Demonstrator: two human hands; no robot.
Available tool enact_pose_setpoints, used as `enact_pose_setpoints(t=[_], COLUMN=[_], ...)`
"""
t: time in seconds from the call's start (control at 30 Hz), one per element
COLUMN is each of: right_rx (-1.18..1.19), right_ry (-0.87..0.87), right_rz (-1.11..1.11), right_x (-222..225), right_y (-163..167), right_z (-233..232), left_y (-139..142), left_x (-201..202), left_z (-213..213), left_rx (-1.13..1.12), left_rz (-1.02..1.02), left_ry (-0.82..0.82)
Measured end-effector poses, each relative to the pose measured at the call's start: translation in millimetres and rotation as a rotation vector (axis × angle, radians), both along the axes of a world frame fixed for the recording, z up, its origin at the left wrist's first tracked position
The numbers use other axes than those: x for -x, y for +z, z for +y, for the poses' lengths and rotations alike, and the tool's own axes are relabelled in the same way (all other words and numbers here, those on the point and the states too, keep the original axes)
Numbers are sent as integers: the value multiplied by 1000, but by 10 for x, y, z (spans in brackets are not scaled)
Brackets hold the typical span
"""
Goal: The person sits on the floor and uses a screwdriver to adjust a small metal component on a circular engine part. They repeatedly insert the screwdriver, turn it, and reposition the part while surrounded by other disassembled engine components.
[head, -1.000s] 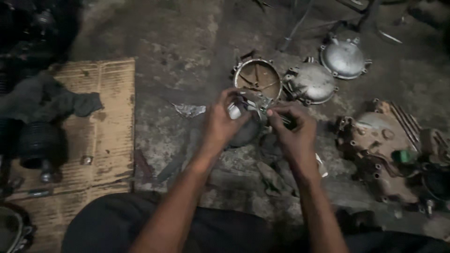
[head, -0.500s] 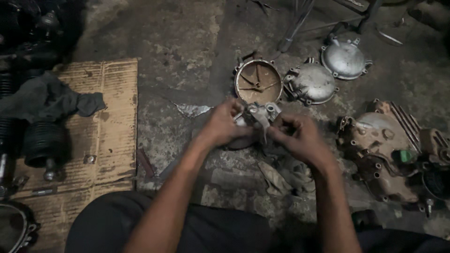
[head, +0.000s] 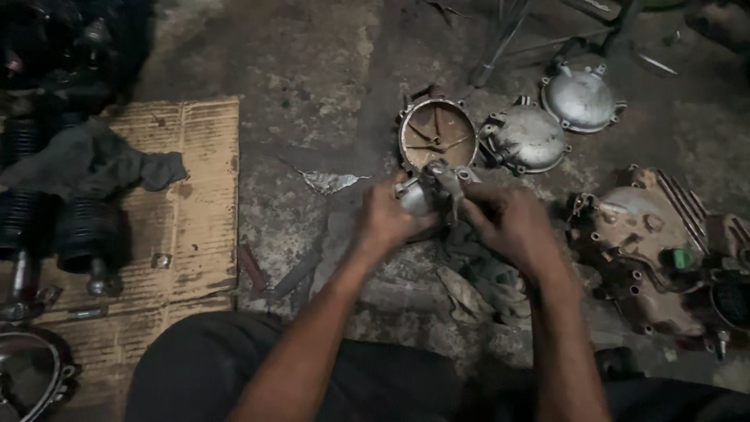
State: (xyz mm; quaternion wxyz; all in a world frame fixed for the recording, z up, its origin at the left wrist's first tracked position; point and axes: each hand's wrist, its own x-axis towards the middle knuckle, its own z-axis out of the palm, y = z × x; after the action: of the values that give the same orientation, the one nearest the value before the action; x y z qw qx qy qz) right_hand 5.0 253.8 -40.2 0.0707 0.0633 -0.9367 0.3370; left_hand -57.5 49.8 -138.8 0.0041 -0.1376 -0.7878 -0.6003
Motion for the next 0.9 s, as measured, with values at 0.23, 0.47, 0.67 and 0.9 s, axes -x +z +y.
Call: enact_pose_setpoints(t=[0.23,0.47,0.67,0.9], right_rx=[-97,237,489,547], right_ry=[19,91,-74,-54], right_rz=[88,-13,-235,-154], right_x=[-2,-68,-129,-89], right_y=[-14,-397,-636,-603], right_z=[-48,-330,-534,-636], left_y=[193,387,221,12], left_x=[-123,-158,-153,-137], left_z=[160,195,147,100], left_rx=[-72,-64,-95,36], left_rz=[207,-67,-27,280], left_ry=[135,199,165,223])
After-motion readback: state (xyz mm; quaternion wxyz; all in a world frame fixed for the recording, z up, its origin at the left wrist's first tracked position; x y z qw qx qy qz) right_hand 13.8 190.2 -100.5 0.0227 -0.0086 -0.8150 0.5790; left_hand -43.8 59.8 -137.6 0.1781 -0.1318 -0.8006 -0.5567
